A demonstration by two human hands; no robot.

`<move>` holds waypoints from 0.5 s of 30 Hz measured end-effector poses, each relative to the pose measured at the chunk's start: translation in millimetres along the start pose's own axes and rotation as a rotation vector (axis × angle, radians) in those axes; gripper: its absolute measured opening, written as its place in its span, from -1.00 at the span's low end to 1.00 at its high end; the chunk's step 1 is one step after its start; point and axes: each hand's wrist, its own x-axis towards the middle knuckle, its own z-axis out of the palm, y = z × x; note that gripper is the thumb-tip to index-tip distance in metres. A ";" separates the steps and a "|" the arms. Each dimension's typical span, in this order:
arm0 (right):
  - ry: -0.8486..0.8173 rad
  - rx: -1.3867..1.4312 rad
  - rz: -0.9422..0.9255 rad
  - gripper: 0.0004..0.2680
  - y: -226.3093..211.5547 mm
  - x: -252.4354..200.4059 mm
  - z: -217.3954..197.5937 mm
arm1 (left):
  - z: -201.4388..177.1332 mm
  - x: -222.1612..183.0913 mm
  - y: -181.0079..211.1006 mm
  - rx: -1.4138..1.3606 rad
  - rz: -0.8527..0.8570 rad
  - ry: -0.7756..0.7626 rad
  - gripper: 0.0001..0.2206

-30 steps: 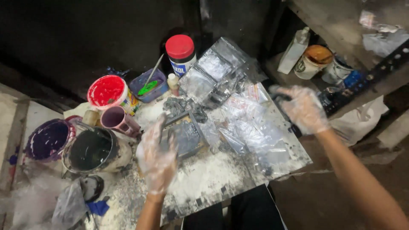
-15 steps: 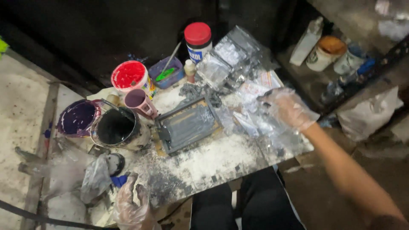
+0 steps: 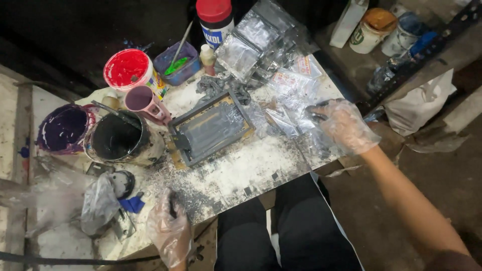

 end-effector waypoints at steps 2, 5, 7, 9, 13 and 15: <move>0.065 0.055 0.091 -0.25 0.7 14.6 10.5 | 13.0 -11.7 -16.1 0.450 0.307 0.034 -0.50; 0.271 0.267 0.232 -0.67 35.3 12.6 -14.0 | 82.5 -55.9 -61.4 0.366 -0.037 -0.217 -0.56; 0.344 0.400 0.312 -0.79 46.0 21.1 -16.2 | 38.2 -37.6 -38.0 0.401 0.168 -0.070 -0.64; 0.401 0.519 0.386 -0.81 66.9 14.1 -47.1 | 37.1 -31.0 -35.6 0.427 0.368 0.098 -0.69; 0.480 0.297 0.303 -0.90 113.9 -20.2 -99.4 | 138.5 -87.3 -116.6 0.717 0.445 0.184 -0.64; 0.248 0.306 0.108 -0.90 118.5 -15.5 -98.2 | 162.0 -99.1 -132.5 0.949 0.535 0.206 -0.47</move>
